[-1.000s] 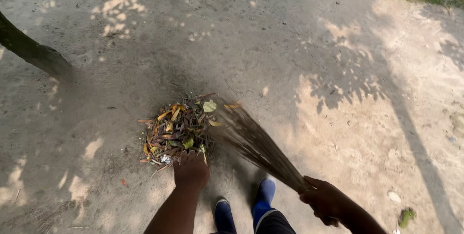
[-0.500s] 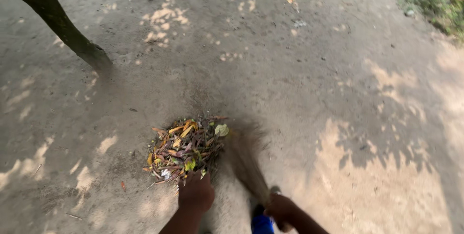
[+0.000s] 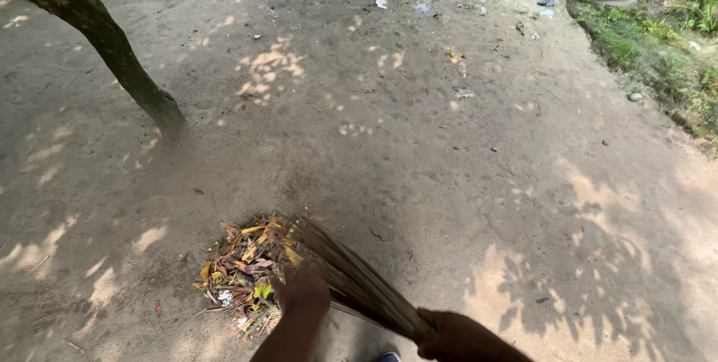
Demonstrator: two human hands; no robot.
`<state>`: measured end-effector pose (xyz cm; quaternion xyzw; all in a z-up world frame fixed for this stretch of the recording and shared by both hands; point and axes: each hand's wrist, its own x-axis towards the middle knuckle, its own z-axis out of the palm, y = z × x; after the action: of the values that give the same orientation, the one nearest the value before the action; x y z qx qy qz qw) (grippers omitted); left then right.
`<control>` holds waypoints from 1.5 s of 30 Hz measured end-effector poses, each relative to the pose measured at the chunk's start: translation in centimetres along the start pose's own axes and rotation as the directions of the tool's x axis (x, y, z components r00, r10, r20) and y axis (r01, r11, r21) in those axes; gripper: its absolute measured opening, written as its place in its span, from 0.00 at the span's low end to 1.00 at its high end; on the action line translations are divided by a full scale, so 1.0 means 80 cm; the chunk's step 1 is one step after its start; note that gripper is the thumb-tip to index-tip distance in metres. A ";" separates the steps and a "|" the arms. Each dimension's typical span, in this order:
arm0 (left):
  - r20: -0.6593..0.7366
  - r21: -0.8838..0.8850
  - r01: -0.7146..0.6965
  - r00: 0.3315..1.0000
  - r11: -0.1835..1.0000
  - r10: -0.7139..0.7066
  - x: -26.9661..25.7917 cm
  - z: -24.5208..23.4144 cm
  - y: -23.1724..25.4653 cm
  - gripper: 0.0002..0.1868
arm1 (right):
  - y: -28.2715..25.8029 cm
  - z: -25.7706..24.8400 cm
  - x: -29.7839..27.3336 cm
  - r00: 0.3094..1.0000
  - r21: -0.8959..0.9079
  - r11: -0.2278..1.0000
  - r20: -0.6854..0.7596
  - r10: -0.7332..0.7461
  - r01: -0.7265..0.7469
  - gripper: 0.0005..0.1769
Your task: The person sweeps dry leaves and debris into a pile on the ground by hand using a stick broom and then sweeps the ground along a path.
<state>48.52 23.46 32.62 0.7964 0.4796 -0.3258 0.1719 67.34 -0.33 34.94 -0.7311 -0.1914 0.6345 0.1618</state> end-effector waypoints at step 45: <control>0.265 -0.964 0.202 0.809 0.175 0.524 0.533 -0.708 0.808 0.18 | -0.465 -0.970 0.293 0.949 0.853 0.464 -0.306 0.076 0.238 0.23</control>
<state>139.16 53.43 42.24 0.4183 0.4072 -0.1377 0.8002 144.18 44.03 43.54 -0.6198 0.1554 0.5136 0.5726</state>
